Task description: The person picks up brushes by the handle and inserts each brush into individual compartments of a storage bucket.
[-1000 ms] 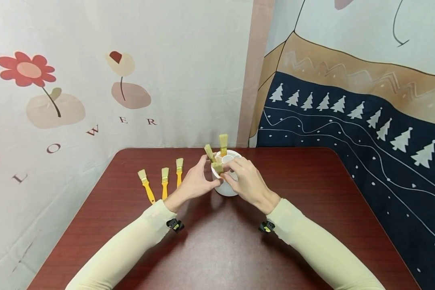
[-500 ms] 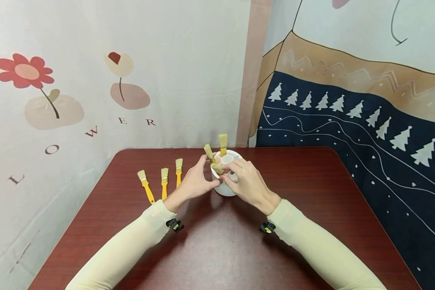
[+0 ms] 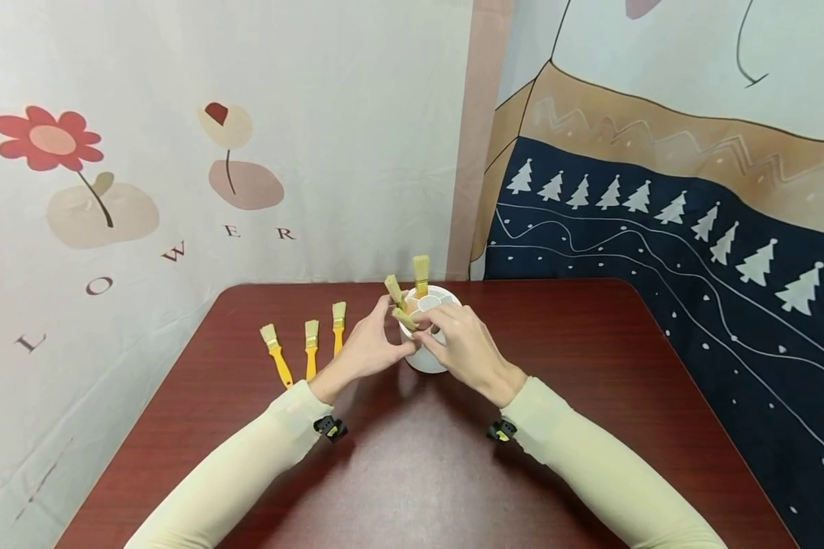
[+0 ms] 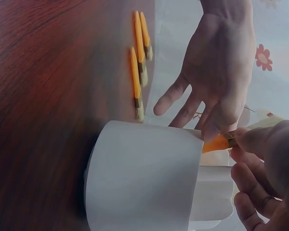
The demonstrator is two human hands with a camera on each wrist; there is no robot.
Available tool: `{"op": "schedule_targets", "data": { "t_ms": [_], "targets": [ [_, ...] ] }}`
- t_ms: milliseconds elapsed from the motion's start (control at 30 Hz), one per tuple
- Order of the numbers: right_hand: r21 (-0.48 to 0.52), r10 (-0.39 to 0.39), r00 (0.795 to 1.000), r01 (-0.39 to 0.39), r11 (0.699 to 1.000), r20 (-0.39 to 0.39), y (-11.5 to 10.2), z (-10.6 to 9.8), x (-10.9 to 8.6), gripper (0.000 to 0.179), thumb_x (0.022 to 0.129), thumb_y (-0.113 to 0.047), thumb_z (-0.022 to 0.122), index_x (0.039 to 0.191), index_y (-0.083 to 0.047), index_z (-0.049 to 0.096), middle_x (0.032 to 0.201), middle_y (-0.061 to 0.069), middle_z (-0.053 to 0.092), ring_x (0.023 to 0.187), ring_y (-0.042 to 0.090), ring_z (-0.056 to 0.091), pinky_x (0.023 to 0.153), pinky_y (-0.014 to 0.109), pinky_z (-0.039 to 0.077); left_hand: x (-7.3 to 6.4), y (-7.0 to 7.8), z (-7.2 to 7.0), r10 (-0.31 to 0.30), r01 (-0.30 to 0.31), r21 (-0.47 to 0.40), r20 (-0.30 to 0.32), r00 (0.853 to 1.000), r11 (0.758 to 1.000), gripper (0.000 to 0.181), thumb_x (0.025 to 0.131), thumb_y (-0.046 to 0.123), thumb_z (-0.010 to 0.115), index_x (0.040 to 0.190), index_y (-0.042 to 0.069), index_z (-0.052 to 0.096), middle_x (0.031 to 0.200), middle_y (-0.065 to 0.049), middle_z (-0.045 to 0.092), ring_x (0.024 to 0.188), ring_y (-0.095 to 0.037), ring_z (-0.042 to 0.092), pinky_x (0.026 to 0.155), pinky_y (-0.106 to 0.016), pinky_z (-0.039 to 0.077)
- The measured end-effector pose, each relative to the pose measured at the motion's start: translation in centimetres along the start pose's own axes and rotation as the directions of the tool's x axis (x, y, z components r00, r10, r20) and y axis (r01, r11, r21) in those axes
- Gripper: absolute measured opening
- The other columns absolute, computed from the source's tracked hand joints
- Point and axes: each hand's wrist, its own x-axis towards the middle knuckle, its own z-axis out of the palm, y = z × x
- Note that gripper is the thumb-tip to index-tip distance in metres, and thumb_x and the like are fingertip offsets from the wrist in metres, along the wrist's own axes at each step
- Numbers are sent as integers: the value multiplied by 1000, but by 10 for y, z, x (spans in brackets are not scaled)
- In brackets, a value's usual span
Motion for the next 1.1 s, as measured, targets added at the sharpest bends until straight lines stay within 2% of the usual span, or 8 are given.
{"op": "schedule_targets", "data": {
  "t_ms": [133, 267, 533, 867, 967, 1100],
  "targets": [
    [9, 2, 1000, -2, 1000, 10, -1, 1, 1, 26, 96, -11, 97, 120, -11, 87, 109, 2, 88, 93, 17, 78, 83, 40, 59, 0, -1, 2, -8, 8, 10, 2, 1000, 1000, 88, 94, 33, 91, 168, 15, 47, 159, -14, 69, 125, -40, 72, 101, -50, 58],
    [8, 6, 1000, -7, 1000, 14, -2, 1, 1, 26, 96, -12, 97, 120, -11, 87, 111, 2, 89, 94, 17, 78, 82, 39, 59, 0, -1, 3, -9, 9, 7, 5, 1000, 1000, 88, 94, 32, 90, 169, 16, 46, 157, -12, 70, 122, -41, 72, 99, -49, 57],
    [16, 5, 1000, -5, 1000, -8, 0, 0, 0, 28, 96, -12, 98, 121, -10, 87, 110, 2, 88, 91, 17, 77, 81, 39, 59, 0, -2, 2, -6, 6, 6, -5, 1000, 1000, 91, 93, 33, 91, 170, 15, 46, 153, -18, 73, 132, -41, 72, 109, -58, 60],
    [67, 29, 997, -25, 997, -65, 12, -8, 0, 38, 93, -11, 100, 126, -7, 83, 108, 8, 80, 93, 22, 73, 74, 48, 65, 0, -1, 0, -7, 7, -12, 8, 1000, 1000, 96, 95, 32, 90, 175, 12, 41, 164, -19, 68, 150, -42, 68, 121, -63, 58],
    [90, 48, 997, -42, 995, -62, 17, -12, 0, 43, 92, -12, 101, 130, -5, 81, 117, 11, 80, 103, 24, 74, 80, 49, 68, 0, -1, 0, -7, 8, -10, 8, 1000, 1000, 96, 95, 32, 90, 175, 12, 41, 164, -20, 68, 152, -43, 67, 123, -64, 57],
    [97, 92, 995, -90, 991, -25, 24, -16, 1, 57, 91, -20, 102, 139, -3, 77, 134, 12, 76, 122, 27, 72, 96, 50, 67, 1, -1, 0, -9, 9, -9, 8, 1000, 1000, 96, 95, 32, 90, 175, 12, 41, 164, -20, 68, 152, -43, 67, 123, -64, 56]
  ]
}}
